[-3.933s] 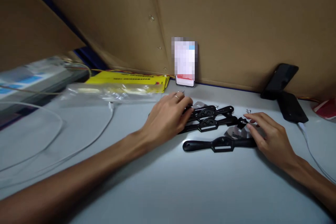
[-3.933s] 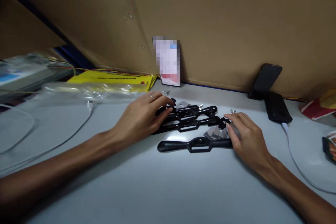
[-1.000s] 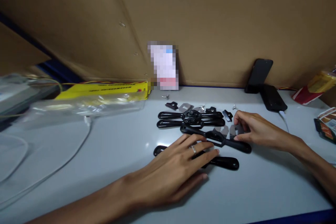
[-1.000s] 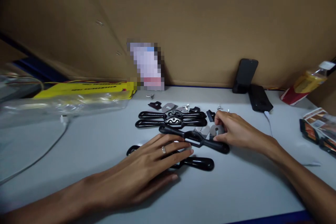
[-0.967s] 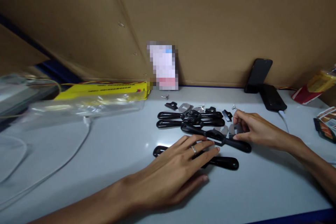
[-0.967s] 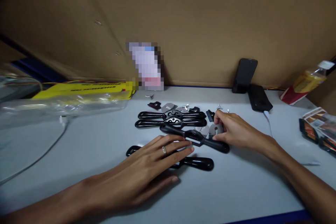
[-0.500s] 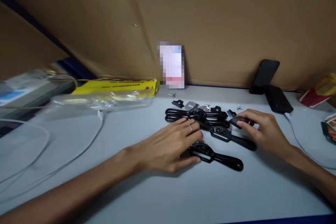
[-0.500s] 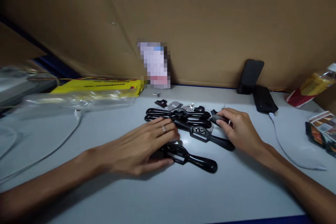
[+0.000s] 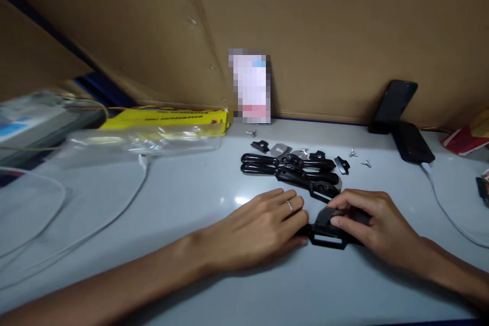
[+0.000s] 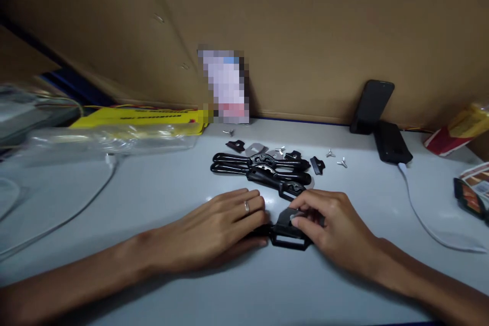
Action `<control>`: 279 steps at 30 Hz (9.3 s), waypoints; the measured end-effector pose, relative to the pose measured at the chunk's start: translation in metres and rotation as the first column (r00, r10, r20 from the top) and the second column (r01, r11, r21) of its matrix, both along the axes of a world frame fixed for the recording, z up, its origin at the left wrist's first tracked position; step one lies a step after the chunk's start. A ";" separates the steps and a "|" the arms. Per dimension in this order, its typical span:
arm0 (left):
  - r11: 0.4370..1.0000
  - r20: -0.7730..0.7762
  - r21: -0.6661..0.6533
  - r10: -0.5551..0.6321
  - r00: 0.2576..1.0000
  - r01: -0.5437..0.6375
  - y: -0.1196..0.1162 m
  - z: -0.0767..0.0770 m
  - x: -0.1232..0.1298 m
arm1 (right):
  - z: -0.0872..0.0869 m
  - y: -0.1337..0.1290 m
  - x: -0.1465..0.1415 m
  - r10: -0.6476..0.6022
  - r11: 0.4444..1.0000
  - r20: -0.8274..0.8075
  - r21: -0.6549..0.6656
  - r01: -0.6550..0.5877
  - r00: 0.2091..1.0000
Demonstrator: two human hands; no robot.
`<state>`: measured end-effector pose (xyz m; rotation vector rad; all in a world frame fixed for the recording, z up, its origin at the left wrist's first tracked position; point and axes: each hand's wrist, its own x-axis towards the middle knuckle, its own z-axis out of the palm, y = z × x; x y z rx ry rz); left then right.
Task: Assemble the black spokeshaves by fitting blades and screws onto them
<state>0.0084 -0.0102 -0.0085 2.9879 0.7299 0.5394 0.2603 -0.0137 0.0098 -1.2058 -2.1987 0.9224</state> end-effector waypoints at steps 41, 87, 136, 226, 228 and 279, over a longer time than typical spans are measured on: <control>0.998 0.005 0.054 -0.025 1.000 0.024 0.000 0.004 0.001 | -0.011 0.066 0.043 -0.052 0.863 0.391 0.480 -0.156 0.919; 0.996 -0.004 0.086 -0.028 1.000 0.028 0.001 0.002 0.000 | 0.027 0.051 0.039 -0.375 0.844 0.107 0.451 0.291 0.921; 0.989 -0.028 0.136 -0.054 0.998 0.058 0.003 0.002 -0.001 | -0.004 -0.005 -0.012 0.100 0.930 0.095 0.344 -0.127 0.990; 0.995 0.001 0.073 -0.065 0.998 0.065 -0.001 0.001 0.000 | 0.003 0.001 -0.009 0.071 0.930 0.120 0.352 -0.109 0.990; 0.995 0.005 0.075 -0.066 0.998 0.065 -0.001 0.000 0.000 | 0.006 0.001 -0.009 0.093 0.965 0.069 0.238 -0.107 0.993; 0.995 -0.002 0.076 -0.068 0.998 0.068 -0.002 0.002 0.000 | 0.003 0.000 -0.007 0.102 0.971 0.043 0.212 -0.109 0.994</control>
